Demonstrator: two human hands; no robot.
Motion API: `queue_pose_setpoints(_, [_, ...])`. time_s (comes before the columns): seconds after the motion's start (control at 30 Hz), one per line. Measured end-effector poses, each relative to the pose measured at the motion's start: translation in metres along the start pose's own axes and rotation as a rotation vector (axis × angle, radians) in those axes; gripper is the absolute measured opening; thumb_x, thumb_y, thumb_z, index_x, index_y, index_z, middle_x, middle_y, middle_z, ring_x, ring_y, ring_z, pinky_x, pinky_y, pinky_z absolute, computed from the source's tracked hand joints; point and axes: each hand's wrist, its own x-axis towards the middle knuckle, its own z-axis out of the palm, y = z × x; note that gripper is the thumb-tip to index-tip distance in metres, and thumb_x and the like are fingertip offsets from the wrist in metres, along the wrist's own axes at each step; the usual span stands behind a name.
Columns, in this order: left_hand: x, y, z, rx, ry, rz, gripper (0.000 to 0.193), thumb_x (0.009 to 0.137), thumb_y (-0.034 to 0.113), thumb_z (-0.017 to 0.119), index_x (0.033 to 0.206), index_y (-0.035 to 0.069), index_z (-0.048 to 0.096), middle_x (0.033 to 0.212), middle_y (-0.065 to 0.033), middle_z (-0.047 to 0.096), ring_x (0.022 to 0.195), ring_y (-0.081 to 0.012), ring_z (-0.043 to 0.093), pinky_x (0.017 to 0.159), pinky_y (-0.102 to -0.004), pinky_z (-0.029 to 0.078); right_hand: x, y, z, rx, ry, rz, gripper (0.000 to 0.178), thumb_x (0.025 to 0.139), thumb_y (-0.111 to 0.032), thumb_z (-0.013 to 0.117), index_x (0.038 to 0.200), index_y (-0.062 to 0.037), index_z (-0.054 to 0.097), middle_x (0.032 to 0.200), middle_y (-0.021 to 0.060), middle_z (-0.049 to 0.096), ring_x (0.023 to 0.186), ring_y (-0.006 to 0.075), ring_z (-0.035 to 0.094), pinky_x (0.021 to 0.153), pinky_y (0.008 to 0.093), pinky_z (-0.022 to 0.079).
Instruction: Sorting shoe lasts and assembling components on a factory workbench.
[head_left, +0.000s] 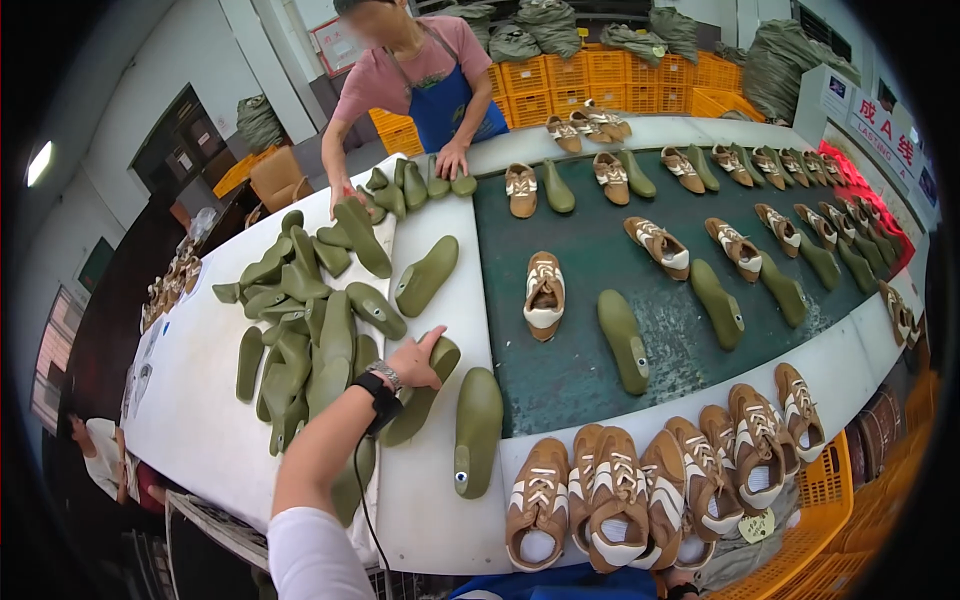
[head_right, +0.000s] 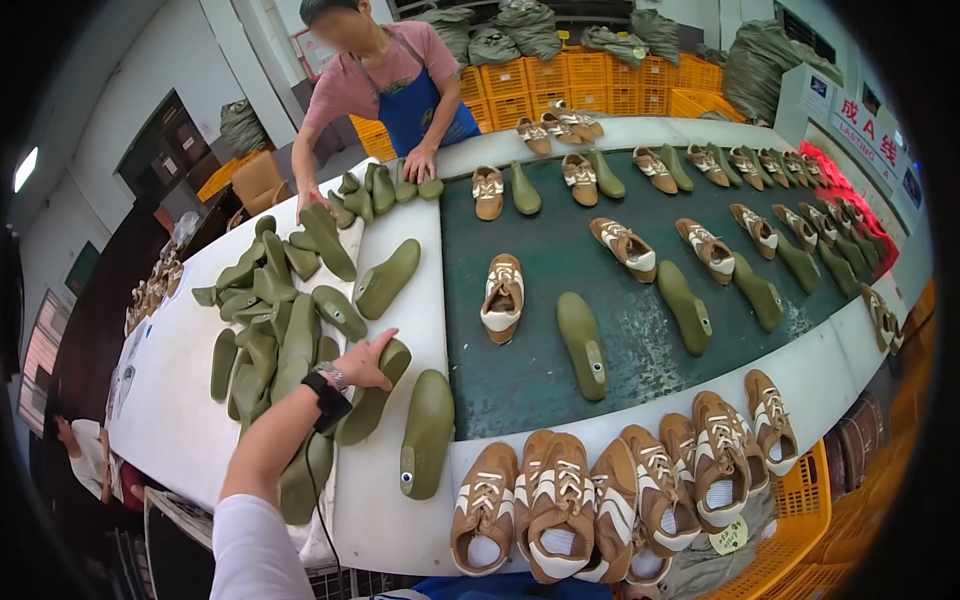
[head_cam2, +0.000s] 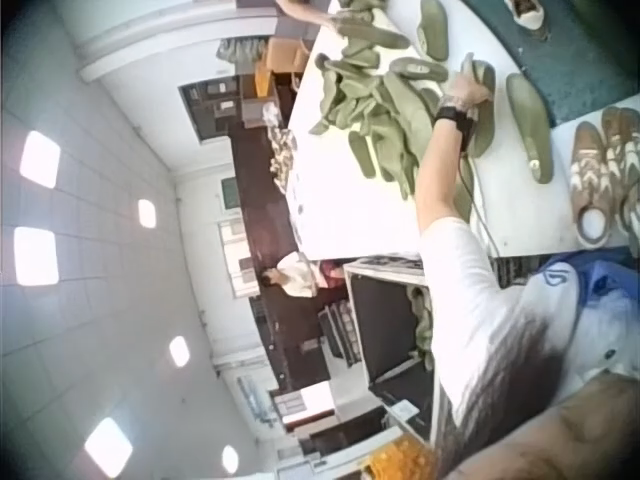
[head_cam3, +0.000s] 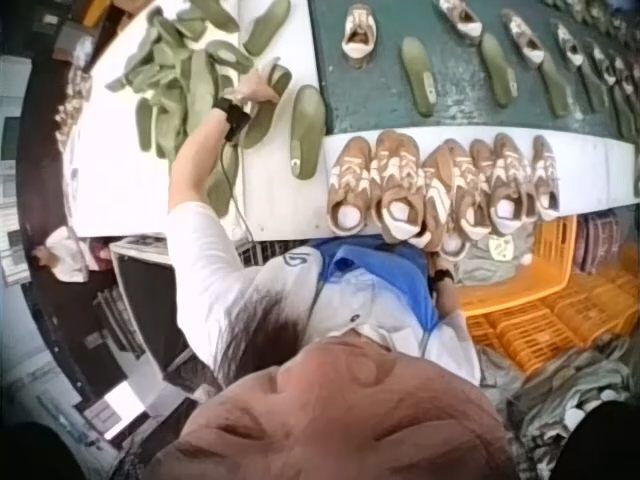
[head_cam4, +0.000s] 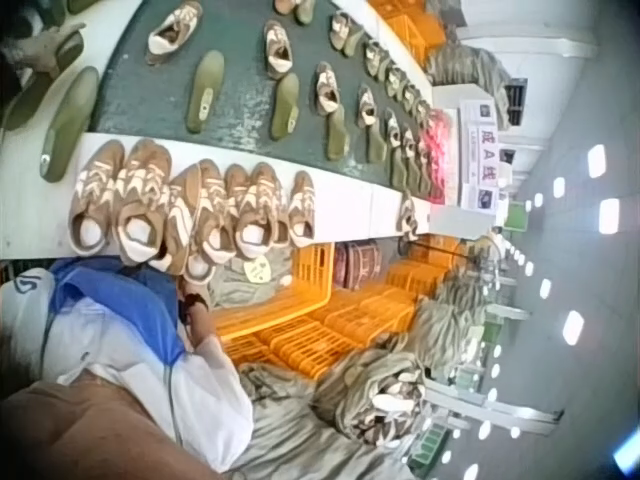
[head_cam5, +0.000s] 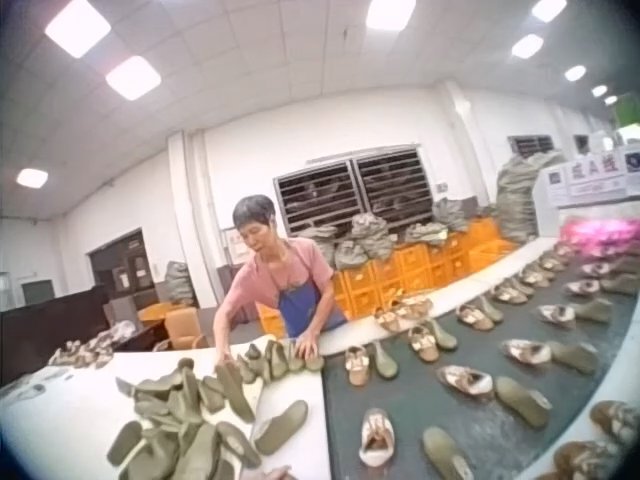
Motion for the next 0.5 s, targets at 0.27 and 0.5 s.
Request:
queue_pose_setpoints(0.27, [-0.052, -0.006, -0.098, -0.443, 0.638, 0.168, 0.066, 0.056, 0.018, 0.079, 0.112, 0.006, 0.045, 0.102, -0.0193, 0.055, 0.097, -0.0334, 0.054, 0.085, -0.0375, 0.045, -0.012, -0.015, -0.008, -0.023, -0.083, 0.008, 0.066, 0.065, -0.037, 0.079, 0.116, -0.0036, 0.054, 0.102, 0.0149, 0.064, 0.096, 0.0242, 0.063, 0.084, 0.0335, 0.049])
queue_pose_setpoints(0.5, [0.065, -0.043, -0.118, -0.106, 1.077, 0.197, 0.059, 0.061, 0.005, 0.074, 0.11, 0.01, 0.043, 0.114, -0.0208, 0.046, 0.105, -0.0403, 0.049, 0.087, -0.0439, 0.045, 0.003, -0.039, -0.008, -0.037, -0.105, 0.001, 0.065, 0.066, -0.036, 0.078, 0.117, -0.0037, 0.055, 0.103, 0.0155, 0.064, 0.096, 0.0245, 0.063, 0.083, 0.0339, 0.049])
